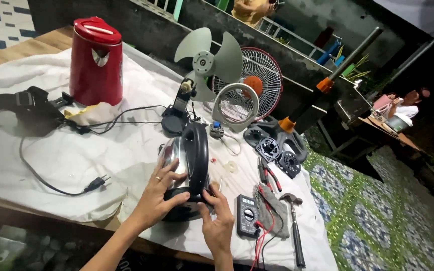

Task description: Repairing an electric kettle by testing it with a multimeter, using a screwdriver, and cleaning parts with a brush.

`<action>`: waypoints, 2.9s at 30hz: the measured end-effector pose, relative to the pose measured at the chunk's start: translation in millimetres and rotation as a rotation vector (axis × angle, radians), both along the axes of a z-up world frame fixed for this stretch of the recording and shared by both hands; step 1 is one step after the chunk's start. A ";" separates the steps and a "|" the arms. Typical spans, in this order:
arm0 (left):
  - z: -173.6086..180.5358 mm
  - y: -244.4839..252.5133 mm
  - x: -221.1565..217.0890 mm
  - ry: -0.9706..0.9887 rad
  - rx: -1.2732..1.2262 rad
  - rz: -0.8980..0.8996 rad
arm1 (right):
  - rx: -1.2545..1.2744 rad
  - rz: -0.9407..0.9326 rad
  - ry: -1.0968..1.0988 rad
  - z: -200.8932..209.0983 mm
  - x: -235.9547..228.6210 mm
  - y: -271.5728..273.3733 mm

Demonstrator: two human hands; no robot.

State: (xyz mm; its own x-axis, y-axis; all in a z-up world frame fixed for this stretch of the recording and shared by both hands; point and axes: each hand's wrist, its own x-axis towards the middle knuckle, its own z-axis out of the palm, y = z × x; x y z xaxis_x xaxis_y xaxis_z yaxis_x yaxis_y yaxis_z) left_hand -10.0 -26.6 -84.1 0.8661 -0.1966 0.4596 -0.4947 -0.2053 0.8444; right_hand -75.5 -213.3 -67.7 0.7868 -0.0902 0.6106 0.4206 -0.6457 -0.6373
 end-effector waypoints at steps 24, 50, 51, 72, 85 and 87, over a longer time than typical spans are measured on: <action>-15.3 0.8 4.1 0.060 0.018 -0.035 | 0.386 0.039 0.265 -21.9 3.6 -11.8; -18.3 -14.1 59.9 -0.296 0.029 0.242 | -0.136 -0.335 0.606 -81.5 31.4 -60.6; -18.4 -13.7 60.8 -0.322 0.047 0.254 | -0.122 -0.350 0.574 -82.7 32.9 -61.0; -10.7 2.6 57.9 -0.283 0.134 0.159 | -0.076 -0.474 0.475 -105.9 47.5 -95.5; -12.6 3.9 59.1 -0.258 0.240 0.100 | -0.053 -0.241 0.373 -34.6 -16.6 -18.9; -8.6 3.3 57.5 -0.229 0.247 0.102 | -0.075 -0.218 0.317 -41.4 -12.6 -16.8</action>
State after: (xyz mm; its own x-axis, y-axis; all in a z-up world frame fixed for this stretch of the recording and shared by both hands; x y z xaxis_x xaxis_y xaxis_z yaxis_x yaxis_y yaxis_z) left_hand 47.5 -23.3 -92.7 0.7667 -0.2442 0.5938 -0.6323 -0.4478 0.6322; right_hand -88.2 -230.1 -109.1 0.9047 -0.2399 0.3520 0.0589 -0.7480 -0.6611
